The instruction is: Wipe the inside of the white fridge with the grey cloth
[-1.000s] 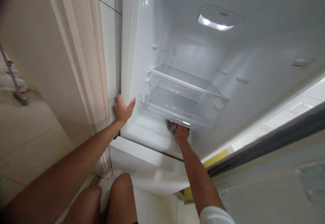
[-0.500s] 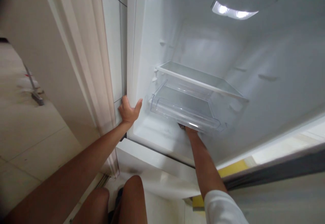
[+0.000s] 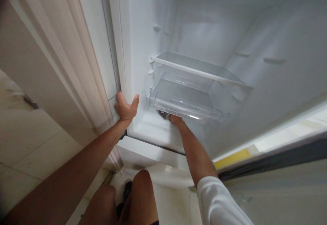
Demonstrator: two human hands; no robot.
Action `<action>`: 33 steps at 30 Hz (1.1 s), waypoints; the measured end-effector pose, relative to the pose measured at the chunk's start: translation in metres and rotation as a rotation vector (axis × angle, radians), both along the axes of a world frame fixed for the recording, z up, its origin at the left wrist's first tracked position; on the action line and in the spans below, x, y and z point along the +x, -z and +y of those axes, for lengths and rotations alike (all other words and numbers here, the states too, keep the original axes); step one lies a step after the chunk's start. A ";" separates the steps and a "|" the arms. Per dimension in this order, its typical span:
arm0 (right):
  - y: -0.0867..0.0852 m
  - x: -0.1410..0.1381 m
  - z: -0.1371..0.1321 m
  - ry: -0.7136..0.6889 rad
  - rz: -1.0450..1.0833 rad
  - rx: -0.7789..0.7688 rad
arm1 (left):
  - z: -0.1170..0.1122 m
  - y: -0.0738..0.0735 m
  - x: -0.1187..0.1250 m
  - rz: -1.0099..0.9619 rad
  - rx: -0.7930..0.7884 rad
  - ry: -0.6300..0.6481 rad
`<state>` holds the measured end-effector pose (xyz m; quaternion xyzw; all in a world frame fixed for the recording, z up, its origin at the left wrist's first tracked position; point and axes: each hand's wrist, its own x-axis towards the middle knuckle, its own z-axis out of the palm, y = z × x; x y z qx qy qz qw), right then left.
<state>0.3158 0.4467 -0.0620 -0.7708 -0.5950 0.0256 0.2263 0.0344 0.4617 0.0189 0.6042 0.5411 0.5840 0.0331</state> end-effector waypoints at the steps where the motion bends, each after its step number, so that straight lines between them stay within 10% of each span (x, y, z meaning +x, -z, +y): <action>1: 0.000 -0.012 -0.003 -0.033 -0.017 -0.035 | 0.000 0.000 0.000 0.001 -0.002 0.002; 10: -0.009 -0.097 -0.048 -0.255 -0.142 -0.109 | -0.005 -0.007 0.000 0.000 -0.067 0.009; 29: -0.020 -0.153 -0.139 -0.250 0.031 -0.114 | -0.050 -0.061 -0.027 -0.022 -0.477 0.239; 33: -0.008 -0.157 -0.173 -0.210 0.241 -0.078 | -0.085 -0.047 -0.052 -0.001 -0.575 0.242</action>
